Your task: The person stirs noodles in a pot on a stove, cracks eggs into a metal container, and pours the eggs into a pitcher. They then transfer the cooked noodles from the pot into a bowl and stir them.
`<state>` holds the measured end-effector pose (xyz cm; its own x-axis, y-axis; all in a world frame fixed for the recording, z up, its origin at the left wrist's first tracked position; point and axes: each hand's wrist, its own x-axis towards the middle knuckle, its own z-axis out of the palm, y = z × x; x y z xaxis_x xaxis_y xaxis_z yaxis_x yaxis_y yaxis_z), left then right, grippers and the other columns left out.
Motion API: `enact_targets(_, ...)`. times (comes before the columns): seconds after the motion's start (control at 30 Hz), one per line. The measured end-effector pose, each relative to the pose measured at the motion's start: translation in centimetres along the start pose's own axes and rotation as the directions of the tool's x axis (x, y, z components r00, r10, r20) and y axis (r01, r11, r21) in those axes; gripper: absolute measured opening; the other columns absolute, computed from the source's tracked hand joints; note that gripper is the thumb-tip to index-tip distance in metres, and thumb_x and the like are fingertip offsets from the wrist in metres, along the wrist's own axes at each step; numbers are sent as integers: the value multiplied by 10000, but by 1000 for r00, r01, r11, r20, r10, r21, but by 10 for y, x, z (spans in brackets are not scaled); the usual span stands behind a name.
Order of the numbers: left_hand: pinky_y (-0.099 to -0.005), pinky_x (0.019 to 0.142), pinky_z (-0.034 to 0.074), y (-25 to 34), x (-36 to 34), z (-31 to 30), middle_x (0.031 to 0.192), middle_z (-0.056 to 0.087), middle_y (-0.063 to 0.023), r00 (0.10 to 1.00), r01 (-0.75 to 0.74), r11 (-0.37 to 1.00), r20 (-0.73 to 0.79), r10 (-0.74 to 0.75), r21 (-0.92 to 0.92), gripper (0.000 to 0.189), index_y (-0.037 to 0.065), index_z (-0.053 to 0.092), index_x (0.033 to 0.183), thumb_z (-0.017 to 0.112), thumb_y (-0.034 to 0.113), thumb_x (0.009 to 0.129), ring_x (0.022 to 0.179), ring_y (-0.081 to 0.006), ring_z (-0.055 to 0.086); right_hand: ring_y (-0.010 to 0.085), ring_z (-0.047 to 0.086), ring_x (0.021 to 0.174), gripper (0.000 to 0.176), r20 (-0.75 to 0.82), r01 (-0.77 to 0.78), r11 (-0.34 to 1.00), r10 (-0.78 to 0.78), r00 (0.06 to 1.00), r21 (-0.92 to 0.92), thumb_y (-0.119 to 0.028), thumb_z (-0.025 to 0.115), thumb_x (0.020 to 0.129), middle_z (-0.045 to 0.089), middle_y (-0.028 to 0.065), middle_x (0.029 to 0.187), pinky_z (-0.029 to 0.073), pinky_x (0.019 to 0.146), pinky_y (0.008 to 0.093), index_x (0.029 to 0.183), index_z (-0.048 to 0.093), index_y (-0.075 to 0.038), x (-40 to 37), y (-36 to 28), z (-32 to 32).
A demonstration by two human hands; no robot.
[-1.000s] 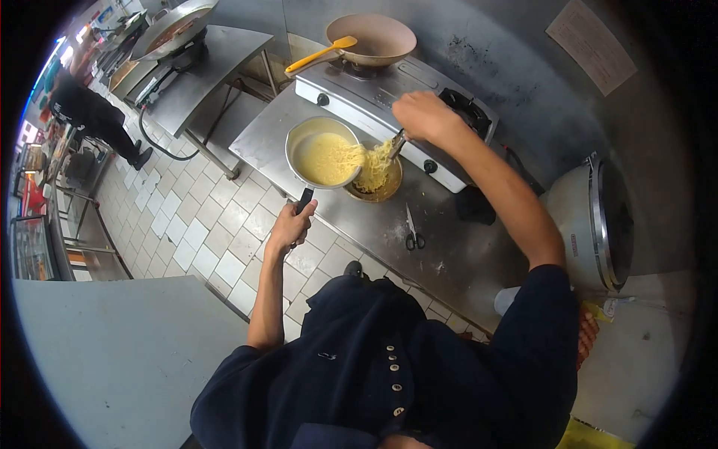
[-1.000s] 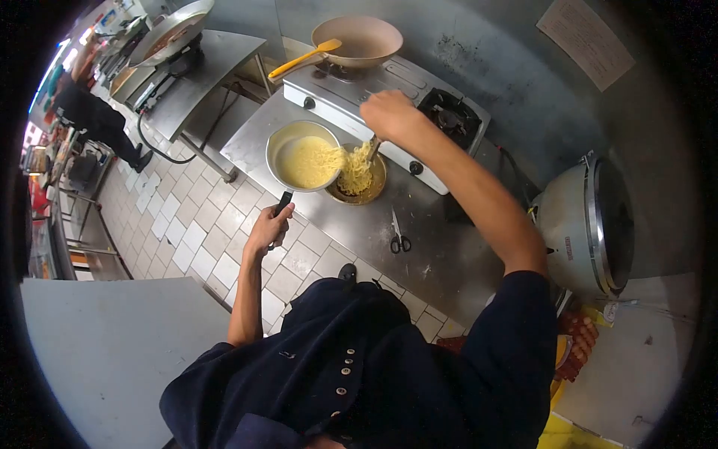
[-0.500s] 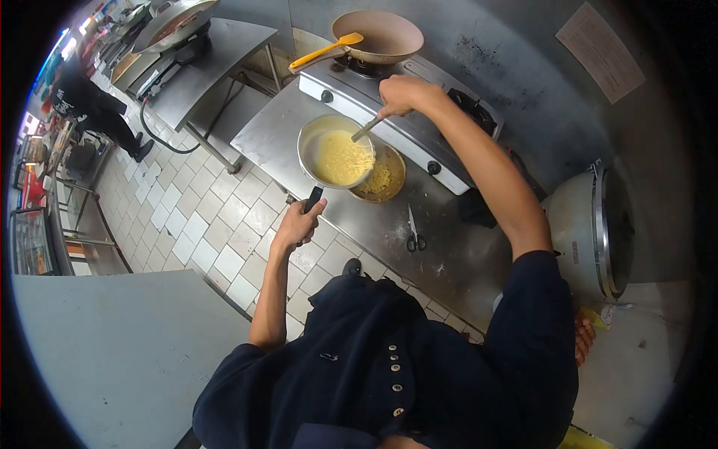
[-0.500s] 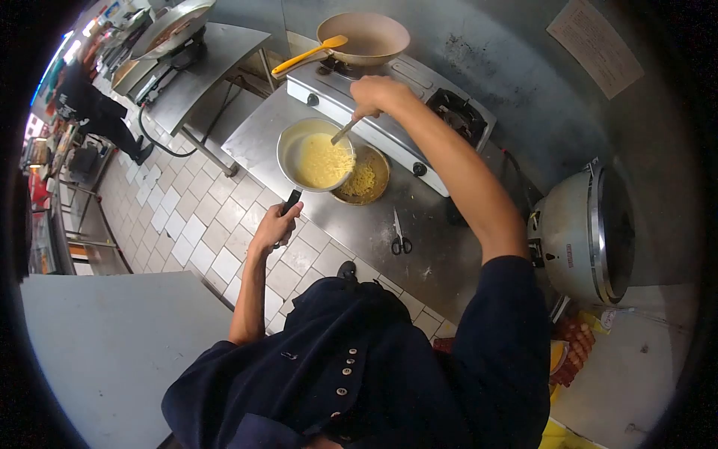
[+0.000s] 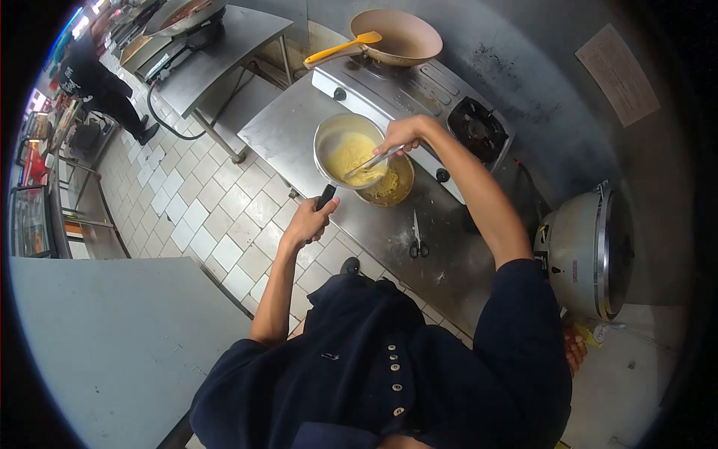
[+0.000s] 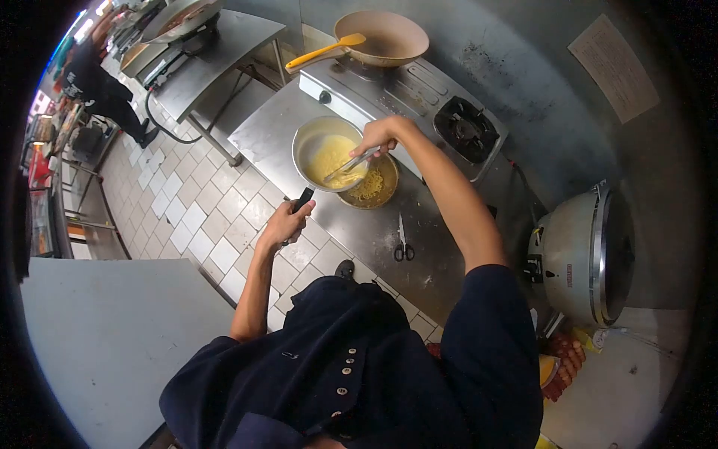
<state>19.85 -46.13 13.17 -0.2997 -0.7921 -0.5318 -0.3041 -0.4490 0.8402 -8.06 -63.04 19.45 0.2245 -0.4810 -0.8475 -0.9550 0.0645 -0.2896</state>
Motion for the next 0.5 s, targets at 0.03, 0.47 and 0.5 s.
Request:
enact_targets(0.03, -259, 339, 314, 1, 1, 0, 559, 434, 17, 1000, 2, 1000, 5, -2, -4, 455, 42, 505, 790, 633, 454, 934, 371, -80, 391, 74, 462, 468, 469, -43, 65, 997, -66, 997, -30, -511, 720, 840, 572, -5, 609, 311, 396, 253, 749, 677, -53, -5, -5, 5)
enact_targets(0.47, -254, 339, 311, 5, 7, -11, 564, 431, 19, 1000, -25, 998, 3, 25, -56, 460, 31, 520, 826, 635, 463, 933, 375, -78, 390, 294, 685, 734, 282, -651, 457, 858, -487, 583, -233, -307, 752, 803, 704, 132, 759, 507, 683, 376, 821, 702, -30, -44, 44, 41)
enact_targets(0.5, -255, 340, 295, 6, 6, -11, 558, 418, 28, 1000, -23, 998, -5, 22, -54, 450, 29, 521, 827, 629, 451, 942, 379, -74, 375, 304, 686, 743, 280, -699, 457, 861, -468, 541, -223, -305, 751, 803, 703, 139, 764, 508, 688, 378, 830, 702, -30, -48, 48, 45)
